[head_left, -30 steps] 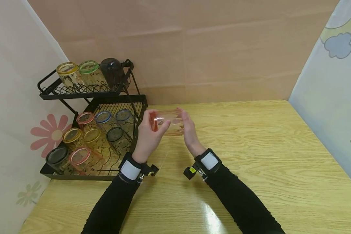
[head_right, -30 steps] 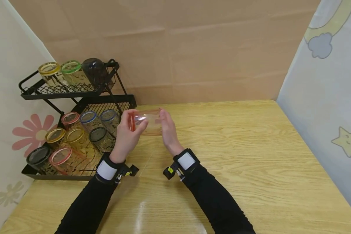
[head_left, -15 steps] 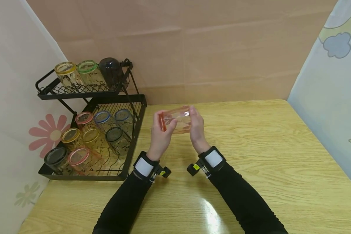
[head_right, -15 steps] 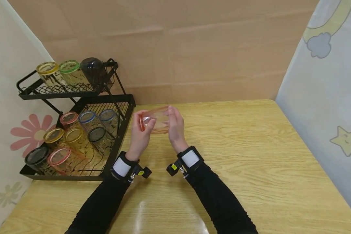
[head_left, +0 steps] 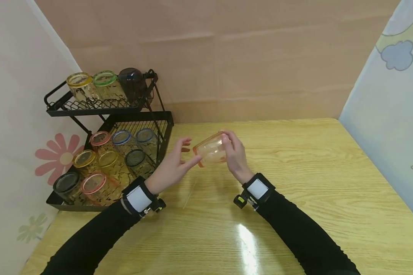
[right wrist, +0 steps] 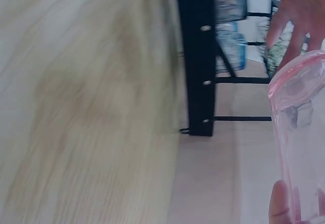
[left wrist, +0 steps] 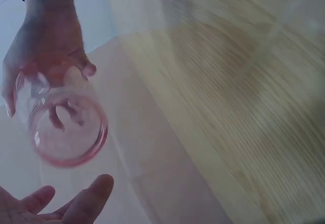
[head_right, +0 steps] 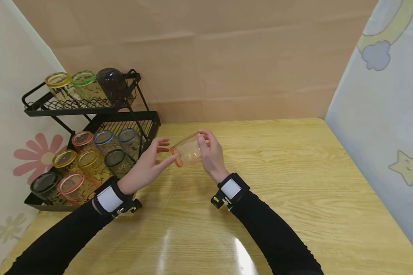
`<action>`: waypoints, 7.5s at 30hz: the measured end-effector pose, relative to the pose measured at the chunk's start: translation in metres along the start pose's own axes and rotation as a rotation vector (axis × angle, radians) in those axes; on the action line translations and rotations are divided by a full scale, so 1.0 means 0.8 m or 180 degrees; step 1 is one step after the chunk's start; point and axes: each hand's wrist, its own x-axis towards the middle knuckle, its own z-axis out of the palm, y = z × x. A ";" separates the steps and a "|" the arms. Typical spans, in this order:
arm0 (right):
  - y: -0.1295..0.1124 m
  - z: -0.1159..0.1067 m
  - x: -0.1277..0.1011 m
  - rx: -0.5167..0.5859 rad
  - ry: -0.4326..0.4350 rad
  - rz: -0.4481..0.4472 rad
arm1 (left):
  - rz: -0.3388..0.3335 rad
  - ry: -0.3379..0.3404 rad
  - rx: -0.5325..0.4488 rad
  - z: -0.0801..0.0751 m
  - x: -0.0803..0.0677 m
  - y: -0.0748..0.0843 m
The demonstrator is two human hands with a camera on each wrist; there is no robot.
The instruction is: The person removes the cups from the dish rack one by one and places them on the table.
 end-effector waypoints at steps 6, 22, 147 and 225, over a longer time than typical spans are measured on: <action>0.008 -0.011 0.000 -0.0577 -0.0339 -0.0292 | -0.0053 -0.0294 0.0857 -0.030 -0.028 -0.013; 0.019 -0.008 0.031 -0.2032 -0.1109 -0.0661 | 0.0556 -0.0021 0.2585 -0.100 -0.048 -0.046; -0.037 0.066 0.030 -0.3243 -0.2093 -0.0827 | -0.0622 0.0621 0.2410 -0.166 -0.033 -0.038; -0.014 -0.009 -0.028 -0.1345 -0.0960 -0.0704 | -0.0003 -0.0760 0.1643 -0.075 -0.037 -0.043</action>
